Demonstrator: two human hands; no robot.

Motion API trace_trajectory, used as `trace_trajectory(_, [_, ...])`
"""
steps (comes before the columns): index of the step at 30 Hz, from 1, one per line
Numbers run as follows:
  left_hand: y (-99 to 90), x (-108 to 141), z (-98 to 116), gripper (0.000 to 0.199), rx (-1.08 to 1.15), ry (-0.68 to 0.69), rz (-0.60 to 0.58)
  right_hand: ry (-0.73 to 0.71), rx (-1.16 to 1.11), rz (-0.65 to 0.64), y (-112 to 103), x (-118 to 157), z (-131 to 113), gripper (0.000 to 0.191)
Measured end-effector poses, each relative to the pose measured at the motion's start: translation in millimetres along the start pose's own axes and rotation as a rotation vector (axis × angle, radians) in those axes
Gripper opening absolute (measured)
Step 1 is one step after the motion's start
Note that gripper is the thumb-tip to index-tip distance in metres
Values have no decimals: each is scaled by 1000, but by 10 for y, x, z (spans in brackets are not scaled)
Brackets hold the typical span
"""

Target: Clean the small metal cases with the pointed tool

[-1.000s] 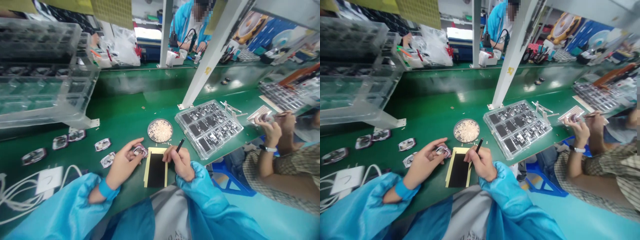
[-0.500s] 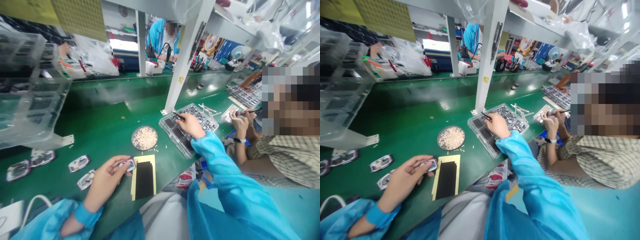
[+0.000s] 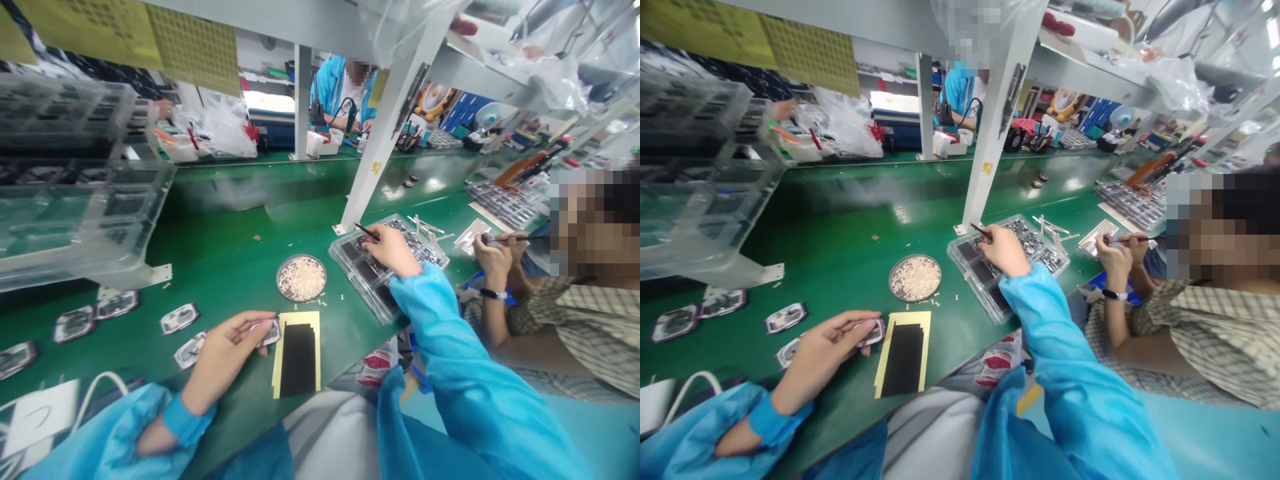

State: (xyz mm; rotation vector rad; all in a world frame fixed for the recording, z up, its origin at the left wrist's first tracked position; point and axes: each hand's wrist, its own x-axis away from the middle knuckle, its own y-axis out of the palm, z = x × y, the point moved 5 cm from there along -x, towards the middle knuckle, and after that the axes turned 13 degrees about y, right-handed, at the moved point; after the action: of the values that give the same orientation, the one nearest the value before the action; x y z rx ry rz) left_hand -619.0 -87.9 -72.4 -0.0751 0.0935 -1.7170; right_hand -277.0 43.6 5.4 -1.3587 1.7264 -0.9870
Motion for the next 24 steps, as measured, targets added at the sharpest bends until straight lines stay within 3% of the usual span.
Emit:
trace_trajectory(2, [38,23,31,40,17,0,-24,-35,-105,-29,-2,266,-155,14])
trace_trajectory(4, [95,51,54,40,51,-11,-70,-92,-420,-153,81,604,-363,21])
trace_trajectory(7, [155,86,66,39,116,-38,-106,-98,-778,-475,418,1110,-676,21])
trace_trajectory(10, [162,93,55,36,176,-61,-95,5,-923,-562,769,1412,-823,26])
trace_trajectory(14, [144,72,44,36,206,-74,-77,99,-1001,-520,1024,1545,-796,23])
trace_trajectory(20, [161,72,60,36,190,-13,-90,63,-989,-713,1105,1678,-802,21])
trace_trajectory(24, [178,102,58,38,219,47,-102,117,-953,-635,1136,1692,-798,26])
